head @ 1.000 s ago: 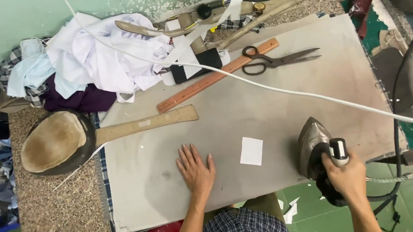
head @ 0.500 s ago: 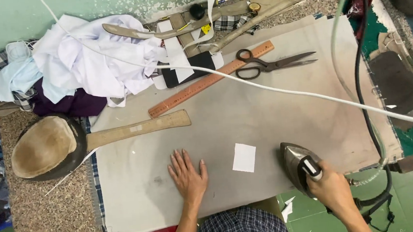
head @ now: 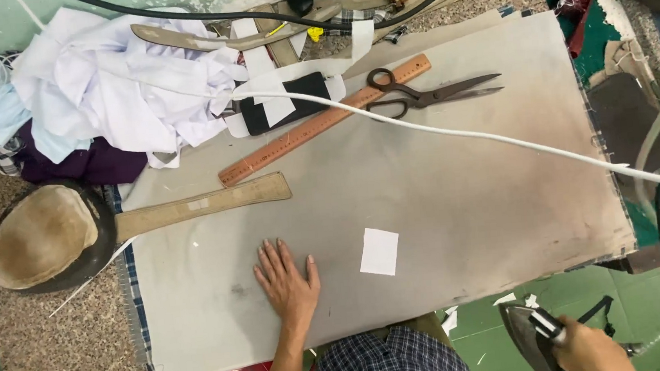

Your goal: The person irons a small white fabric piece on a workbench using an electric iron. They then use large shears to trim the edges of the fabric piece, cutting it into smaller rectangular strips.

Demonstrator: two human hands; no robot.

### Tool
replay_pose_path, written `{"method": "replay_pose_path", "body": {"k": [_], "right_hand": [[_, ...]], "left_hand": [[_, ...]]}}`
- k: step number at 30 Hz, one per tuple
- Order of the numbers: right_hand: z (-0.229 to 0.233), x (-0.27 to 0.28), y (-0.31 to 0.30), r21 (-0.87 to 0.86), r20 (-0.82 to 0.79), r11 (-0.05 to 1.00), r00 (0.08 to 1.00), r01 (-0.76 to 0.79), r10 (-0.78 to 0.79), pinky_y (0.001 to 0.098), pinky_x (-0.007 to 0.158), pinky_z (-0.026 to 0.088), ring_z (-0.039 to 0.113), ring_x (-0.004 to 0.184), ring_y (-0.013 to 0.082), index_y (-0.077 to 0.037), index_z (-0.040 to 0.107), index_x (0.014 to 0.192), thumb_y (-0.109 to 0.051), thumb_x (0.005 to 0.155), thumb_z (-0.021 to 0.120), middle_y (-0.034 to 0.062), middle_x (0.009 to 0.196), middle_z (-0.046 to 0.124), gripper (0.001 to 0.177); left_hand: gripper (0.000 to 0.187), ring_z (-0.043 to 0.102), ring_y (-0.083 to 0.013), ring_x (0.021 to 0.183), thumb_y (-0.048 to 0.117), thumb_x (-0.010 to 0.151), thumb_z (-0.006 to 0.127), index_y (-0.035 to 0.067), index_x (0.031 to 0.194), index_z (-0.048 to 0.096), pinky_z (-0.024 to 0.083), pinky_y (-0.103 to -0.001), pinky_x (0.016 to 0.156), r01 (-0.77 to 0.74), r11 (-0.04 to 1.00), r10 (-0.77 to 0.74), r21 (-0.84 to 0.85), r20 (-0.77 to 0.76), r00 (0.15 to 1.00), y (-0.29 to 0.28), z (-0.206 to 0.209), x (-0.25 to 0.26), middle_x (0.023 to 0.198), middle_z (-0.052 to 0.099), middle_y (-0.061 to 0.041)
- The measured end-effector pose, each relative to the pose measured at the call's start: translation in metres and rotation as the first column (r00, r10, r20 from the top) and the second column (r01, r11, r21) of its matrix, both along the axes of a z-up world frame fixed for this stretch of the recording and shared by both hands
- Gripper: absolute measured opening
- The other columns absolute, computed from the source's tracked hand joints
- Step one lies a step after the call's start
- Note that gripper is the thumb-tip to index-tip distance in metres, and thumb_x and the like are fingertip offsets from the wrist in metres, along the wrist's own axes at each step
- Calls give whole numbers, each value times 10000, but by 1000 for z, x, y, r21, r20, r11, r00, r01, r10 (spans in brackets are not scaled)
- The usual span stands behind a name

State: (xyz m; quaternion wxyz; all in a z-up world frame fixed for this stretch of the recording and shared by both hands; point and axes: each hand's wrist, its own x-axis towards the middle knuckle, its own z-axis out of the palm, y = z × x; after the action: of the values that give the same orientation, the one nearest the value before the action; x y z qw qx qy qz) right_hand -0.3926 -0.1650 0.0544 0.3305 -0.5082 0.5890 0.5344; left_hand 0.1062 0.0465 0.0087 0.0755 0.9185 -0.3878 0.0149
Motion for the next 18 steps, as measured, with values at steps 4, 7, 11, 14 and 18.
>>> {"method": "replay_pose_path", "body": {"k": [4, 7, 11, 14, 18], "right_hand": [[43, 1, -58, -145, -70, 989, 997, 24, -34, 357, 858, 657, 853, 1015, 293, -291, 572, 1469, -320, 901, 668, 63, 1177, 899, 576], [86, 50, -118, -414, 118, 900, 988, 137, -97, 470, 883, 541, 750, 1074, 439, -183, 657, 1388, -258, 869, 660, 190, 1163, 857, 525], [84, 112, -204, -534, 356, 836, 930, 123, 91, 477, 840, 547, 734, 1020, 435, -65, 686, 1278, -245, 843, 692, 248, 1119, 796, 471], [83, 157, -243, -506, 419, 850, 903, 147, 93, 480, 787, 530, 719, 943, 427, -15, 668, 1276, -198, 856, 680, 261, 1061, 774, 458], [74, 169, -261, -512, 308, 858, 922, -46, 233, 528, 915, 522, 674, 1164, 500, -39, 541, 1385, -584, 832, 715, 309, 1272, 708, 796]], "left_hand": [[765, 287, -395, 1550, 530, 1012, 432, 15, 1576, 382, 217, -589, 1235, -4, 1000, 4, -3, -3, 1000, 5, -4, -2, 1650, 343, -241], [758, 276, -390, 1555, 518, 1011, 429, 20, 1581, 374, 185, -581, 1257, -22, 1000, 22, 9, -7, 1000, 0, -2, -4, 1656, 339, -228], [751, 230, -351, 1575, 533, 1011, 406, 52, 1587, 372, 112, -535, 1280, -63, 998, 62, -8, -82, 995, 1, -3, -4, 1683, 299, -185], [746, 204, -324, 1585, 536, 1014, 381, 92, 1613, 331, 74, -508, 1291, -93, 996, 92, -1, -117, 989, 2, -8, -6, 1706, 256, -146], [700, 291, -326, 1566, 480, 1010, 460, 96, 1592, 397, 155, -509, 1295, -89, 992, 87, -90, -32, 996, 0, -8, -7, 1681, 332, -145]]}}
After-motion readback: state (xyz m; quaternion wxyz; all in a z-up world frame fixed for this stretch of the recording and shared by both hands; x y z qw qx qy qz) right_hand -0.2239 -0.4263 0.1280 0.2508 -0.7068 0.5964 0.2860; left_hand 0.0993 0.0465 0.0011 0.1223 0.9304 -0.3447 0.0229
